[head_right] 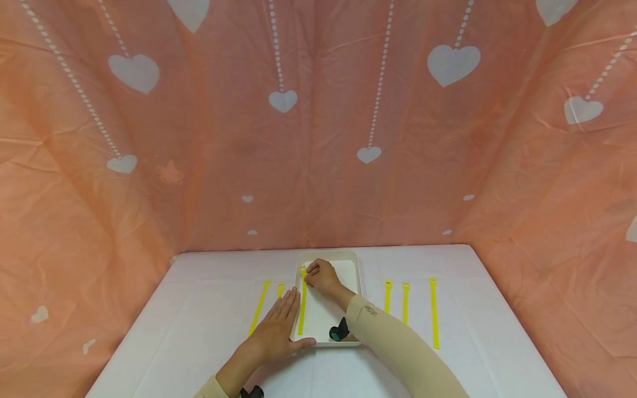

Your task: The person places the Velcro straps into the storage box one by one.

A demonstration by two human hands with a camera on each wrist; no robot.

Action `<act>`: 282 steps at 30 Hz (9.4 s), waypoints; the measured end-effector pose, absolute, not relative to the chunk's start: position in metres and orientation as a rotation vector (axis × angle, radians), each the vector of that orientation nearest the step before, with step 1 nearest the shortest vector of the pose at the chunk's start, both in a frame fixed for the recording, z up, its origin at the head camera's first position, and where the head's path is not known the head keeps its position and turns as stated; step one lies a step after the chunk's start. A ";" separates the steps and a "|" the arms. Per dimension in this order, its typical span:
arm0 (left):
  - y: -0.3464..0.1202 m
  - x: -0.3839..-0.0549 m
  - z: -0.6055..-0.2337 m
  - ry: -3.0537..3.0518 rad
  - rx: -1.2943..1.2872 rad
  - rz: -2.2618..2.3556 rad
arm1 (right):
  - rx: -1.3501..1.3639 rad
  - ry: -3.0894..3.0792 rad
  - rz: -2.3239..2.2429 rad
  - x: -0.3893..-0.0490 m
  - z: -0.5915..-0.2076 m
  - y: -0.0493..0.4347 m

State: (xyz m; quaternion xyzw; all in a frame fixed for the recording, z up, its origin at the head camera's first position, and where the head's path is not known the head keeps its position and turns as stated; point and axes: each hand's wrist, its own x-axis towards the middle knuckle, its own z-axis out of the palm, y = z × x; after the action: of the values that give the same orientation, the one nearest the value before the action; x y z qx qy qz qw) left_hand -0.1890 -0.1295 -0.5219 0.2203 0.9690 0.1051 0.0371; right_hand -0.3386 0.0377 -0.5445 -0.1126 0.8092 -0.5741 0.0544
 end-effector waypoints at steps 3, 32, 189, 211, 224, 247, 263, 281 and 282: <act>-0.129 -0.189 -0.522 2.972 0.677 0.330 | -0.331 2.470 -1.737 -0.339 -0.544 0.037; -0.128 -0.191 -0.525 2.961 0.655 0.344 | -0.357 2.578 -1.519 -0.324 -0.521 0.053; -0.128 -0.186 -0.523 2.980 0.658 0.347 | 0.350 2.866 -1.348 -0.276 -0.540 0.332; -0.129 -0.187 -0.521 2.937 0.646 0.394 | 0.323 2.919 -1.408 -0.269 -0.540 0.331; -0.129 -0.187 -0.521 2.948 0.656 0.394 | 0.277 2.777 -1.668 -0.267 -0.534 0.326; -0.128 -0.187 -0.521 2.947 0.633 0.402 | -0.006 2.938 -1.679 -0.262 -0.495 0.294; -0.128 -0.188 -0.520 2.936 0.629 0.409 | -0.138 2.878 -1.804 -0.260 -0.465 0.270; -0.128 -0.188 -0.521 2.944 0.645 0.414 | -0.211 2.655 -2.007 -0.261 -0.447 0.240; -0.129 -0.188 -0.521 2.945 0.643 0.409 | -0.213 2.639 -2.018 -0.261 -0.447 0.238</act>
State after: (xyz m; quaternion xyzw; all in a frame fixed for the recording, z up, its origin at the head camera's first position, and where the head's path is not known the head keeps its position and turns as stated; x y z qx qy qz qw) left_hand -0.1878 -0.1286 -0.5214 0.2112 0.9669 0.1342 0.0497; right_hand -0.2613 0.2383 -0.4466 -0.0636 0.7892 -0.6036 -0.0938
